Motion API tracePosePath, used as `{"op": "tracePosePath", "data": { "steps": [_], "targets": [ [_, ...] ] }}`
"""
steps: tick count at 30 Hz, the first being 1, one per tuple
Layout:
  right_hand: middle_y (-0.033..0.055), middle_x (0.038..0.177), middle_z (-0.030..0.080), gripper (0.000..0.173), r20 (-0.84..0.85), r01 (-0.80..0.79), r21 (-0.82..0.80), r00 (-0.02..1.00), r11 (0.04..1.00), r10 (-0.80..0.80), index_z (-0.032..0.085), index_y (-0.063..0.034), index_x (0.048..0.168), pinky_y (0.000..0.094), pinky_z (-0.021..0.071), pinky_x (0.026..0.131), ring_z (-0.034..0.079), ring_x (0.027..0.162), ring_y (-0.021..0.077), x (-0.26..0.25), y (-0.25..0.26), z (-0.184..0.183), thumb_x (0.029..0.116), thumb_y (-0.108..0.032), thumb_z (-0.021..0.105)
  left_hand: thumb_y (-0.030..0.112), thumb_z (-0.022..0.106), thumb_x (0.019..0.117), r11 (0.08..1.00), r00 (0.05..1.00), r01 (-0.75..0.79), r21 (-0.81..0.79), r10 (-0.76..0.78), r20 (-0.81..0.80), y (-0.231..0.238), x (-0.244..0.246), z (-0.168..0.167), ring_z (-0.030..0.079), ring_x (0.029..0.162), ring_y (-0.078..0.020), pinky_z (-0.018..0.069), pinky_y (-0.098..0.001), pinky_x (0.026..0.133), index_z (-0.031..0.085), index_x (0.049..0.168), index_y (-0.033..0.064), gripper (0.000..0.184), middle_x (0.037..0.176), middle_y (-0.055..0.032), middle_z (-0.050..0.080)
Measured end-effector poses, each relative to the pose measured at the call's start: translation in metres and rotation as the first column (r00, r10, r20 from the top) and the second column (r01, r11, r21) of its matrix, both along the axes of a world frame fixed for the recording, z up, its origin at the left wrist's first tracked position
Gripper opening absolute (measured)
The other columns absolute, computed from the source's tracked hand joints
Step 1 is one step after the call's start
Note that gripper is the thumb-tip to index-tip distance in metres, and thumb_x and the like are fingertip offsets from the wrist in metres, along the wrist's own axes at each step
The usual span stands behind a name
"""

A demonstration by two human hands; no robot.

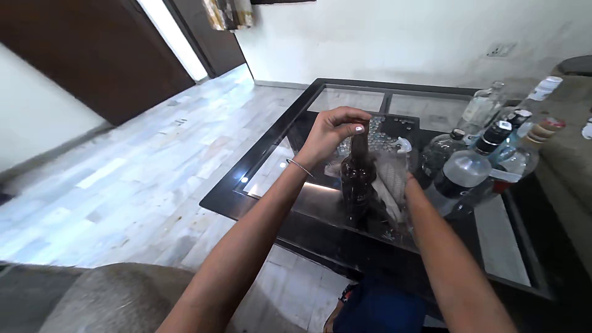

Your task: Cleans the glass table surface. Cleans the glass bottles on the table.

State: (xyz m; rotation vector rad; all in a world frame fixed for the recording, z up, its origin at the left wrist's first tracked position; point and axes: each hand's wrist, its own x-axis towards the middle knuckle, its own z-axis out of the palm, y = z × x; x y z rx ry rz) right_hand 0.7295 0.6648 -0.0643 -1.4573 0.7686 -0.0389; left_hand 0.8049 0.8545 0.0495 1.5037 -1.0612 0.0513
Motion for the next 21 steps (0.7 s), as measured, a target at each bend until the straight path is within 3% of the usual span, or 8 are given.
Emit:
{"op": "tracePosePath", "data": {
  "steps": [4, 5, 7, 10, 14, 17, 19, 21],
  "targets": [
    [0.0312, 0.135, 0.055, 0.035, -0.163, -0.108, -0.288, 0.985, 0.952, 0.062, 0.050, 0.0152, 0.135, 0.0380, 0.0419, 0.105, 0.054, 0.123, 0.0331, -0.034, 0.014, -0.095, 0.1108, -0.007, 0.035, -0.008, 0.060, 0.0939, 0.999, 1.000, -0.025, -0.021, 0.025, 0.004, -0.003, -0.003, -0.002, 0.067, 0.097, 0.0001, 0.0546, -0.0193, 0.093, 0.068, 0.113, -0.0073, 0.021, 0.107, -0.0028, 0.071],
    [0.0334, 0.144, 0.049, 0.038, -0.202, -0.215, -0.287, 0.966, 0.933, 0.161, 0.043, 0.0164, 0.142, 0.0404, 0.0351, 0.114, 0.048, 0.136, 0.0362, -0.046, 0.021, -0.098, 0.1095, -0.003, 0.037, -0.008, 0.059, 0.0945, 0.999, 1.000, -0.027, -0.025, 0.027, 0.006, -0.003, -0.004, -0.003, 0.066, 0.099, -0.0002, 0.0542, -0.0193, 0.094, 0.068, 0.115, -0.0080, 0.022, 0.110, -0.0042, 0.071],
    [0.0319, 0.153, 0.041, 0.045, -0.072, -0.188, -0.207, 0.982, 0.960, 0.177, 0.033, 0.0149, 0.150, 0.0382, 0.0297, 0.119, 0.041, 0.143, 0.0327, -0.061, 0.041, -0.102, 0.1076, 0.000, 0.038, -0.007, 0.057, 0.0963, 0.999, 0.999, -0.036, -0.032, 0.037, 0.015, -0.004, -0.007, -0.006, 0.065, 0.103, -0.0008, 0.0532, -0.0188, 0.095, 0.067, 0.119, -0.0082, 0.025, 0.116, -0.0061, 0.069],
    [0.0271, 0.139, 0.050, 0.042, 0.265, 0.075, 0.066, 0.960, 0.995, -0.090, 0.035, 0.0143, 0.147, 0.0248, 0.0414, 0.106, 0.052, 0.123, 0.0174, -0.072, 0.074, -0.115, 0.1076, 0.000, 0.036, -0.006, 0.052, 0.0988, 0.996, 0.998, -0.063, -0.066, 0.061, -0.031, -0.007, -0.015, -0.011, 0.065, 0.107, -0.0024, 0.0521, -0.0206, 0.097, 0.063, 0.123, -0.0092, 0.027, 0.119, -0.0079, 0.068],
    [0.0072, 0.098, 0.064, 0.030, 0.437, 0.161, 0.288, 0.855, 0.944, -0.280, 0.050, 0.0116, 0.128, 0.0150, 0.0524, 0.079, 0.061, 0.085, -0.0024, -0.069, 0.091, -0.088, 0.1070, -0.009, 0.042, 0.001, 0.046, 0.1032, 0.990, 0.980, -0.115, -0.077, 0.100, -0.173, -0.015, -0.025, -0.010, 0.062, 0.110, -0.0064, 0.0511, -0.0241, 0.098, 0.059, 0.125, -0.0054, 0.026, 0.119, -0.0081, 0.065],
    [0.0025, 0.102, 0.064, 0.033, 0.520, 0.125, 0.275, 0.814, 0.953, -0.257, 0.049, 0.0041, 0.133, 0.0169, 0.0534, 0.080, 0.062, 0.089, -0.0026, -0.063, 0.089, -0.056, 0.1072, -0.016, 0.046, 0.005, 0.044, 0.1031, 0.987, 0.962, -0.148, -0.064, 0.129, -0.240, -0.021, -0.029, -0.008, 0.061, 0.105, -0.0059, 0.0504, -0.0239, 0.094, 0.057, 0.121, -0.0013, 0.023, 0.114, -0.0061, 0.063],
    [0.0003, 0.104, 0.065, 0.035, 0.539, 0.106, 0.111, 0.829, 0.988, -0.149, 0.052, -0.0014, 0.133, 0.0167, 0.0523, 0.080, 0.061, 0.090, -0.0037, -0.055, 0.081, -0.025, 0.1072, -0.025, 0.049, 0.003, 0.047, 0.1017, 0.984, 0.957, -0.165, -0.071, 0.143, -0.252, -0.027, -0.031, -0.007, 0.060, 0.097, -0.0042, 0.0500, -0.0216, 0.088, 0.054, 0.118, 0.0002, 0.018, 0.107, -0.0045, 0.061],
    [0.0092, 0.117, 0.065, 0.043, 0.539, 0.042, -0.126, 0.842, 0.991, 0.033, 0.053, 0.0016, 0.135, 0.0265, 0.0502, 0.093, 0.061, 0.103, 0.0058, -0.044, 0.070, 0.003, 0.1068, -0.031, 0.052, 0.001, 0.051, 0.1007, 0.980, 0.953, -0.175, -0.092, 0.146, -0.264, -0.032, -0.032, -0.008, 0.060, 0.090, -0.0023, 0.0507, -0.0195, 0.083, 0.052, 0.114, 0.0019, 0.014, 0.100, -0.0022, 0.060]
  ]
}}
